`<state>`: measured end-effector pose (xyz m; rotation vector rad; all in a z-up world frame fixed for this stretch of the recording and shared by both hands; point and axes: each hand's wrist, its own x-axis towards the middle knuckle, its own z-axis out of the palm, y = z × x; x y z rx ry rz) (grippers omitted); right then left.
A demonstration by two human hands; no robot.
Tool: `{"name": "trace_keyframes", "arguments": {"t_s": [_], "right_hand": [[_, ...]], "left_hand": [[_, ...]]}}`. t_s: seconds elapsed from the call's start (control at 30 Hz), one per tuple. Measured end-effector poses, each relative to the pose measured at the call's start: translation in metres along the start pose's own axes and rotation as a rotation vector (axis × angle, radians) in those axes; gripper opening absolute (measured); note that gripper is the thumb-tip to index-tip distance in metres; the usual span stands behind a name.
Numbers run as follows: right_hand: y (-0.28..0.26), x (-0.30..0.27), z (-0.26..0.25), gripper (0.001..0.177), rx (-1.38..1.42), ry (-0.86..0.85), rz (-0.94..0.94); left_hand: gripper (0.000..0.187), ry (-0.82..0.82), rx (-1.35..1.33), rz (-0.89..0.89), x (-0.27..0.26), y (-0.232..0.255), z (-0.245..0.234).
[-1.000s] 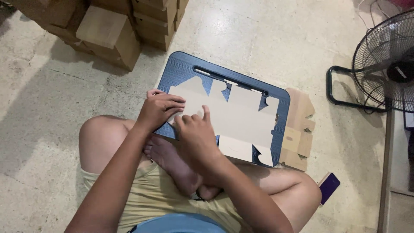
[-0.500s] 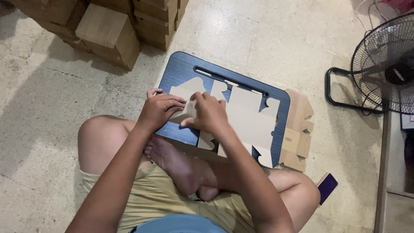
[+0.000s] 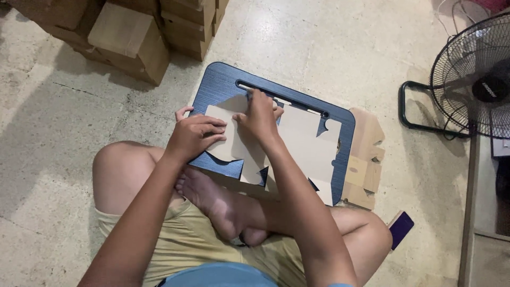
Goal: Assembling small cardboard boxes from flat templates by folding and tucking flaps while sitting on the floor.
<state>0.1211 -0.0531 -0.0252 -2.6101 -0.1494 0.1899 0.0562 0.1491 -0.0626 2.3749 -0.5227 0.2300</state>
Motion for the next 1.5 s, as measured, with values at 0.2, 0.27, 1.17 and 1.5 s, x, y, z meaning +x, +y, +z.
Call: {"name": "trace_keyframes", "arguments": {"t_s": [0.2, 0.27, 1.17, 1.5], "right_hand": [[-0.001, -0.036, -0.006, 0.021, -0.255, 0.060, -0.436], [-0.003, -0.045, 0.001, 0.027, -0.291, 0.079, -0.467], [0.034, -0.027, -0.052, 0.090, -0.243, -0.035, -0.099], [0.035, -0.027, -0.050, 0.079, -0.114, -0.032, -0.089]], "left_hand": [[0.010, 0.047, 0.031, 0.053, -0.002, -0.002, 0.002], [0.009, 0.070, 0.034, 0.076, -0.004, -0.002, 0.003], [0.081, -0.323, 0.520, -0.279, 0.043, 0.105, 0.022], [0.087, -0.322, 0.496, -0.275, 0.032, 0.104, 0.014]]}}
